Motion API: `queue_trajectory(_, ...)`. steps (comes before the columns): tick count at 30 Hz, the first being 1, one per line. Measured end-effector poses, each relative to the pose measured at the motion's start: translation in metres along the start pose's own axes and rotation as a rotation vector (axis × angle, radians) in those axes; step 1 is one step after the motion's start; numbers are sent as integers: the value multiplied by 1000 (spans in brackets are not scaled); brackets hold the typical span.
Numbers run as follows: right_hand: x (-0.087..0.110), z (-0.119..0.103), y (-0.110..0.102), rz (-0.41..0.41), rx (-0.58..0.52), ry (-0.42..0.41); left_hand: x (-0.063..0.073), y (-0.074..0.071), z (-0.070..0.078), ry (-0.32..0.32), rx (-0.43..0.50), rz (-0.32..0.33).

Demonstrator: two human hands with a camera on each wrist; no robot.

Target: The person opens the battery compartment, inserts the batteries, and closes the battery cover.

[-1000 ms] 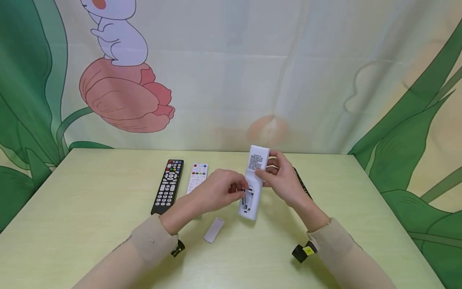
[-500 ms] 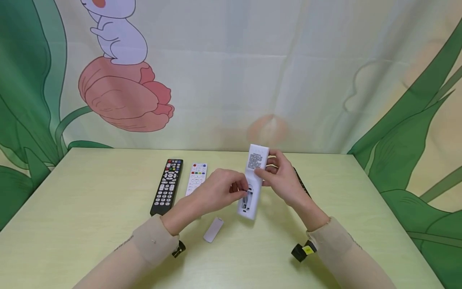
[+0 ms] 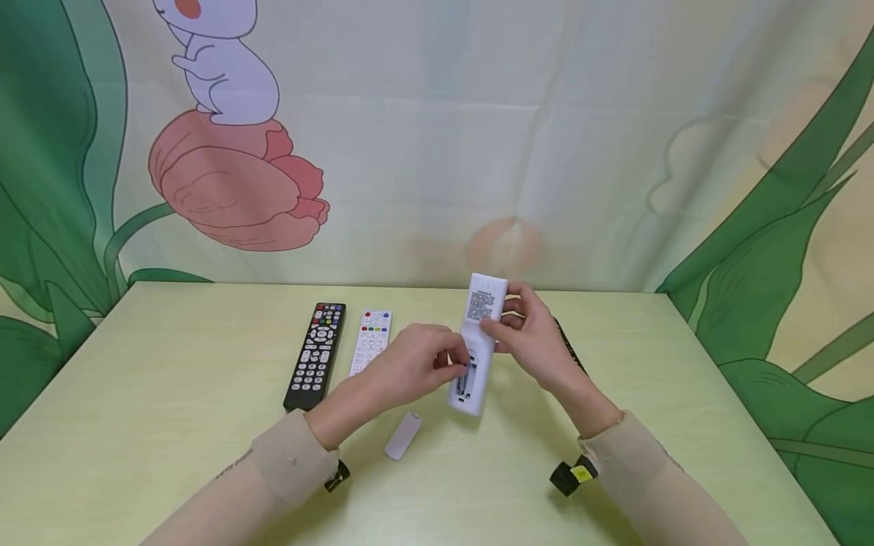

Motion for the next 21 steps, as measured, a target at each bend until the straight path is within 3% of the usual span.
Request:
queue_trajectory(12,0,-1,1,3,-2,-6,4,-2,-2,-26,2,73)
queue_trajectory(17,0,-2,1,8,-7,-16,5,-3,-7,-73,80,122)
queue_trajectory(21,0,-3,1,12,-6,-19,5,-3,-14,-148,187,147)
Point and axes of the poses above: each hand's wrist, its own x-axis away from the middle knuckle, its own y-axis out of the palm, z = x × y, the point moved 7 cm from there along -x, towards the middle knuckle, and after that the axes turned 5 degrees about -z, right-handed, at the moved point
